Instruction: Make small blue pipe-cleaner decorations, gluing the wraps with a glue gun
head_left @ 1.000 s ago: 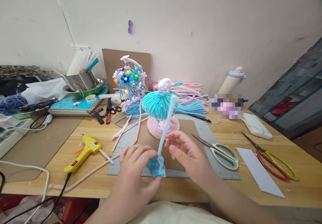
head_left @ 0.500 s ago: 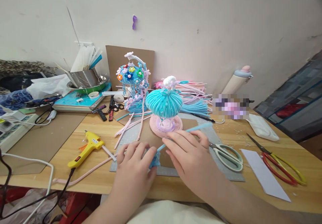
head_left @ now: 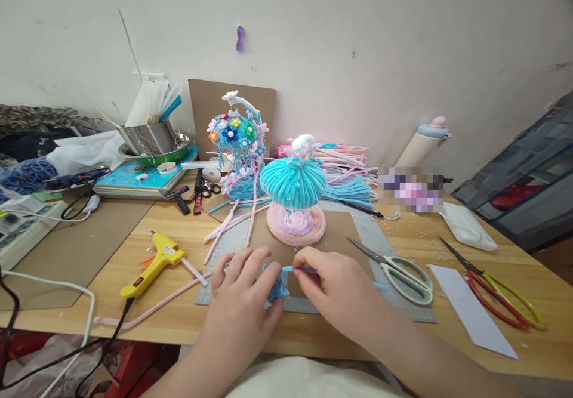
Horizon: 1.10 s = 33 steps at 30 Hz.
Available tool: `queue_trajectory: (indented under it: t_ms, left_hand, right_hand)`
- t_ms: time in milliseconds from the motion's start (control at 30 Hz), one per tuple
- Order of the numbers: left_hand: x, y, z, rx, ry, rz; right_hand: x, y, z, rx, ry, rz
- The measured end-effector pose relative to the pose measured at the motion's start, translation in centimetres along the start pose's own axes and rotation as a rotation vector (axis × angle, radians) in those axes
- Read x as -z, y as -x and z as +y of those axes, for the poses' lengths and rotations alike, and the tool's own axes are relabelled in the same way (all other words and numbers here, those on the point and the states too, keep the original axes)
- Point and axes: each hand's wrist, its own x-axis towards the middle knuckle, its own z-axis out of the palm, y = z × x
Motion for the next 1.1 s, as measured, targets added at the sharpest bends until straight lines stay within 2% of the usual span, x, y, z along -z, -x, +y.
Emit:
queue_trajectory:
  t_ms: [333, 800, 1100]
  left_hand:
    - [0.1, -0.6, 0.5, 0.118, 0.099, -0.021]
    - [0.0, -0.9, 0.4, 0.149, 0.139, 0.047]
    - [0.0, -0.6, 0.4, 0.154, 0.148, 0.091]
  right_hand:
    - [-0.7, 0.6, 0.2, -0.036, -0.14, -0.02]
    - [-1.5, 1.1, 0.5, 0.043, -0.262, -0.021]
    - [-1.8, 1.1, 0.6, 0.101, -0.251, 0.001]
